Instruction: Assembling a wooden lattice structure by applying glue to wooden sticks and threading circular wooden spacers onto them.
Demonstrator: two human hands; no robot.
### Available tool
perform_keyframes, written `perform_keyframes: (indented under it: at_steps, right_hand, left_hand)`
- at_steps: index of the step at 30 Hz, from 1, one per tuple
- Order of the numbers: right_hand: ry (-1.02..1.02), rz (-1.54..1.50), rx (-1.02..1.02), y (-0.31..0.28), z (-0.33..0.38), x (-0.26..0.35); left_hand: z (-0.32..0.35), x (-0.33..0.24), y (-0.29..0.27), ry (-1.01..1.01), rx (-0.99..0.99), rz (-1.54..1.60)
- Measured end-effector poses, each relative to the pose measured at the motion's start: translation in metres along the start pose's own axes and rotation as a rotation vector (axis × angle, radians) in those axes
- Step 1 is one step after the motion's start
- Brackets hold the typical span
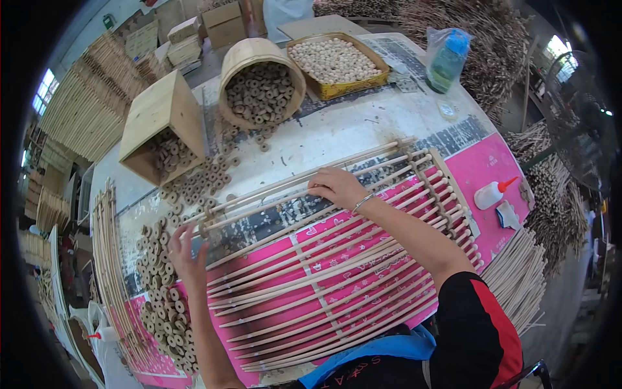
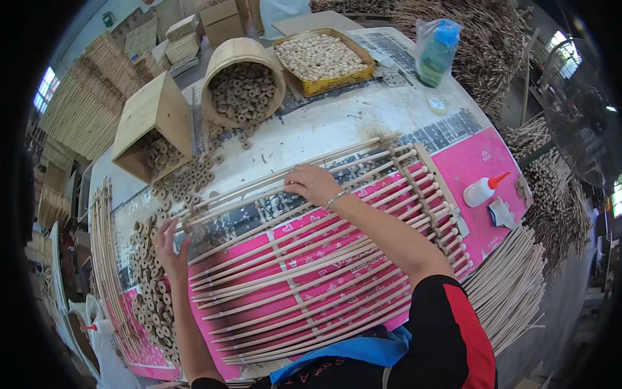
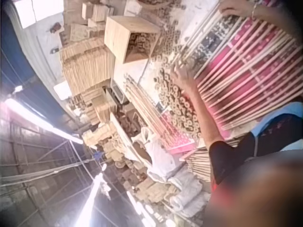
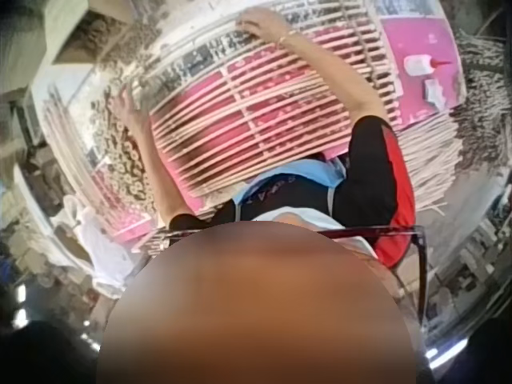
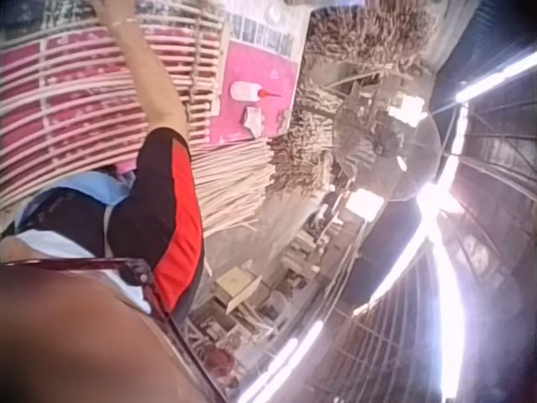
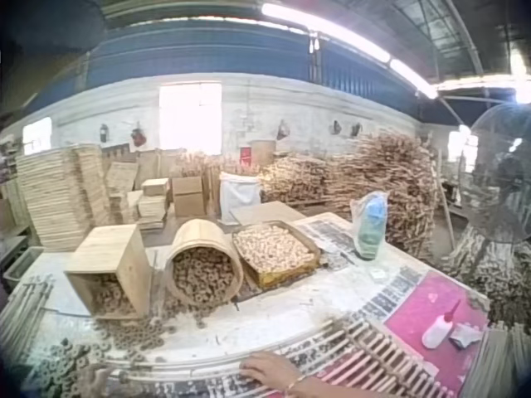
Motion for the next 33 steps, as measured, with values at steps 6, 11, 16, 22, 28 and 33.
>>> perform_keyframes:
  at_steps: [6,11,16,22,28,33]
  right_hand:
    - [-0.016,0.017,0.014,-0.005,0.003,-0.008]
    - [-0.047,0.022,-0.026,-0.012,0.002,0.000]
    - [-0.065,0.075,-0.054,-0.013,-0.003,0.003]
    - [-0.072,0.130,-0.054,-0.010,-0.005,0.003]
    - [-0.105,0.249,-0.220,-0.040,0.006,0.042]
    - [-0.103,0.097,0.121,-0.023,0.024,0.049]
  left_hand:
    - [-0.010,-0.006,0.019,0.067,0.043,-0.084]
    - [-0.009,-0.018,0.017,0.060,-0.007,-0.121]
    - [-0.009,-0.013,0.028,-0.002,0.030,-0.077]
    - [-0.011,-0.014,0.031,-0.003,0.015,-0.133]
    - [-0.010,0.038,0.026,-0.194,-0.092,0.036]
    - [-0.034,0.097,0.022,-0.161,-0.090,-0.177]
Point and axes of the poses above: each hand's wrist, its own z-axis away from the middle knuckle, its own y-axis out of the palm, x = y × z, the point moved 9 cm from there along -z, towards the middle knuckle, and after that the axes turned 8 degrees about -z, right-handed, at the moved point
